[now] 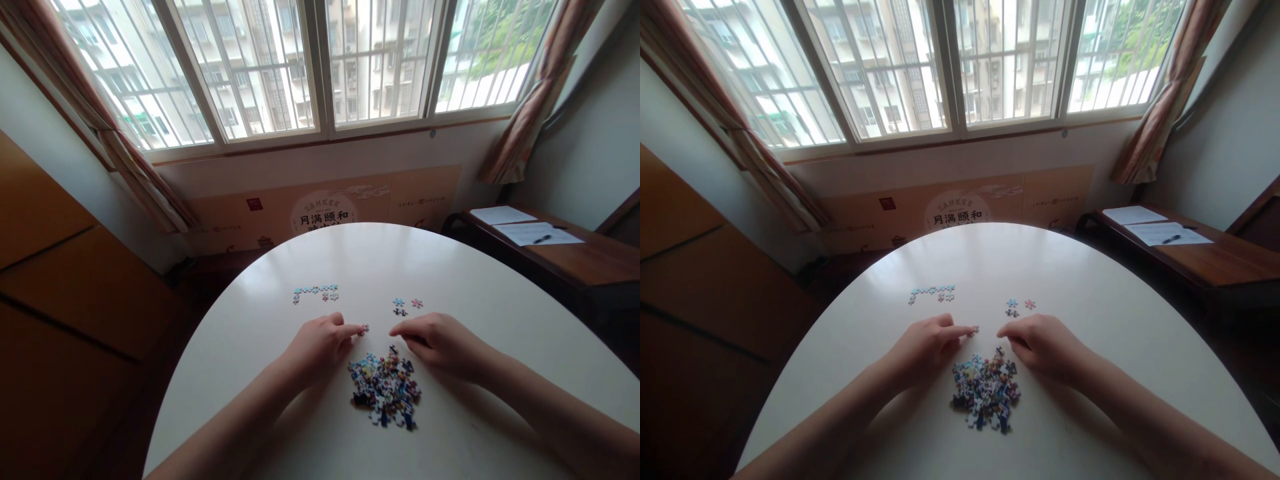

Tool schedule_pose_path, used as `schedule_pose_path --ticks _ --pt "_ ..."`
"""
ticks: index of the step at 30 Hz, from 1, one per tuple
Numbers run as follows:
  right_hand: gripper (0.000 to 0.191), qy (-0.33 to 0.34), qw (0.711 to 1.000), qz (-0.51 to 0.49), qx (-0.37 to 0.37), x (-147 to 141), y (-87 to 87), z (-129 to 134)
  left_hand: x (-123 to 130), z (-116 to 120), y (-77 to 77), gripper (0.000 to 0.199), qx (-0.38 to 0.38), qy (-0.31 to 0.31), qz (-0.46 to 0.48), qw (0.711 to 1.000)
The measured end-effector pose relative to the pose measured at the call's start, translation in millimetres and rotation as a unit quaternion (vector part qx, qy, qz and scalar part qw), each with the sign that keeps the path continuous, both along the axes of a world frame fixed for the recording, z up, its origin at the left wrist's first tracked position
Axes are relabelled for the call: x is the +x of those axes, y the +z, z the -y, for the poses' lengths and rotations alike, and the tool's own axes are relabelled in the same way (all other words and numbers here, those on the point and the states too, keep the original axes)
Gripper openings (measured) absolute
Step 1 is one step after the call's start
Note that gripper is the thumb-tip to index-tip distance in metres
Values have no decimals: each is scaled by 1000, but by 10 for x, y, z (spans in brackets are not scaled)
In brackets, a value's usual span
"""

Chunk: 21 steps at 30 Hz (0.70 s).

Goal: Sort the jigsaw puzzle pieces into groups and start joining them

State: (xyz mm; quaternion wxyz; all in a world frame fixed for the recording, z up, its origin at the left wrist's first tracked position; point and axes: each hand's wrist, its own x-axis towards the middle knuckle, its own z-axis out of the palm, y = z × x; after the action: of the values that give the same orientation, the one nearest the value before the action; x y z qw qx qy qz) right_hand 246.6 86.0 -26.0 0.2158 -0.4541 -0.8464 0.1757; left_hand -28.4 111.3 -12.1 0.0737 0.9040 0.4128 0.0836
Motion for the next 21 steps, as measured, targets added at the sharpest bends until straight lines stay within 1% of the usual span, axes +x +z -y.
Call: schedule_pose_path --ticks 2,4,5,8,10,15,18,21 --pt "35 1 1000 3 1 -8 -3 1 19 2 -27 51 5 -16 -13 1000" --pt "37 0 1000 4 3 -20 -10 7 15 -7 -26 53 11 -13 -12 1000" --pt "39 -2 1000 6 4 -29 -15 12 6 -13 -17 50 12 -7 -5 1000" --pt "43 -9 1000 25 6 -66 -36 26 -22 -28 25 29 6 4 12 1000" --pt "45 -8 999 43 11 -97 -50 29 -22 -25 37 23 3 -2 17 1000" --pt "47 -5 997 68 30 -149 -59 21 54 15 -39 22 21 -40 34 998" --pt "44 -2 997 70 33 -155 -51 26 84 31 -87 24 41 -45 30 998" --pt "48 -8 996 79 40 -155 -47 38 76 30 -80 24 44 -51 31 997"
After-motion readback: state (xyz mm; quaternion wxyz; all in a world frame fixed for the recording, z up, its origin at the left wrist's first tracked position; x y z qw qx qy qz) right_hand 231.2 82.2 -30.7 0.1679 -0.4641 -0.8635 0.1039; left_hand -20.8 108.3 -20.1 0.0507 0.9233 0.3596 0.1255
